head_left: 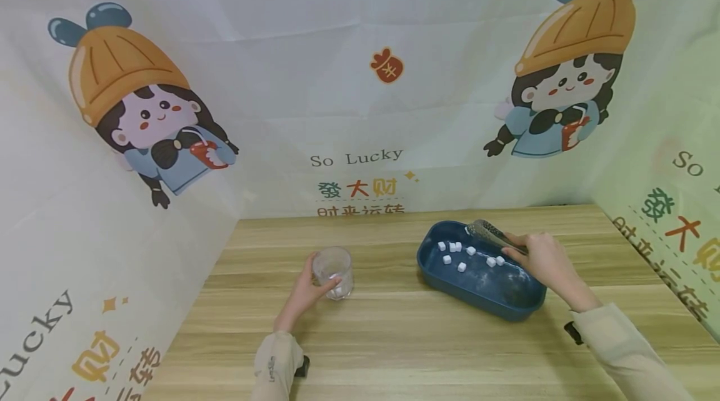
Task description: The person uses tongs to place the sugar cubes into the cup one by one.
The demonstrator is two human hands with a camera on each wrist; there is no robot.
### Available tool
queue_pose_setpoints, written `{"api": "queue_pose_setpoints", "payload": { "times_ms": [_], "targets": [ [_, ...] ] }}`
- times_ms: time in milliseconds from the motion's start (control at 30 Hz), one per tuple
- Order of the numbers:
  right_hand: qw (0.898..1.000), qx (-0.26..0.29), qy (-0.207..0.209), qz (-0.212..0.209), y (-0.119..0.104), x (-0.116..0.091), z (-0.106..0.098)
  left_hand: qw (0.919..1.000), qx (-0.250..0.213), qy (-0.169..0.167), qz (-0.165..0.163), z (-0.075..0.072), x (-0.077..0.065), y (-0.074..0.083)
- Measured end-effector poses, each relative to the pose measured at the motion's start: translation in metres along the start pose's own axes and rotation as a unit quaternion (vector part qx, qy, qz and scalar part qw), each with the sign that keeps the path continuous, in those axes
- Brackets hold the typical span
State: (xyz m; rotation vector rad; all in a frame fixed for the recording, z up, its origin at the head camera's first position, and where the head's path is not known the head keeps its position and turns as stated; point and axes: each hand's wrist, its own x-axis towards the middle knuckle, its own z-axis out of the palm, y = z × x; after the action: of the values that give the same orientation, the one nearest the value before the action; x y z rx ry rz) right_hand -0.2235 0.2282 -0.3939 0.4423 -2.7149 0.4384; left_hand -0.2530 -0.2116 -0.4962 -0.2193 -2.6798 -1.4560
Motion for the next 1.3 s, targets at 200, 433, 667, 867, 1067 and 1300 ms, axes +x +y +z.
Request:
{"api": "queue_pose_setpoints", "payload": {
  "times_ms": [200,433,667,867,1067,1300],
  "targets": [
    [1.000,0.013,0.020,-0.001,-0.003,0.002,-0.002,1.0000,0.000,0.002,-0.002,-0.001,-0.001,0.000],
    [0.999,0.025,0.028,0.000,-0.010,0.005,-0.006,1.0000,0.002,0.005,0.000,-0.001,-0.002,0.002],
    [0.998,0.039,0.038,-0.005,-0.019,0.008,-0.008,1.0000,-0.001,0.003,-0.004,-0.001,-0.001,0.001],
    [0.997,0.053,0.048,-0.016,-0.026,0.012,-0.009,1.0000,0.002,0.003,-0.004,0.000,0.000,0.001],
    [0.995,0.080,0.054,-0.017,-0.034,0.013,-0.012,1.0000,0.002,0.000,-0.007,0.000,-0.001,0.002],
    [0.993,0.097,0.066,-0.027,-0.043,0.013,-0.015,1.0000,0.004,0.000,-0.007,0.000,-0.001,0.003]
  ]
}}
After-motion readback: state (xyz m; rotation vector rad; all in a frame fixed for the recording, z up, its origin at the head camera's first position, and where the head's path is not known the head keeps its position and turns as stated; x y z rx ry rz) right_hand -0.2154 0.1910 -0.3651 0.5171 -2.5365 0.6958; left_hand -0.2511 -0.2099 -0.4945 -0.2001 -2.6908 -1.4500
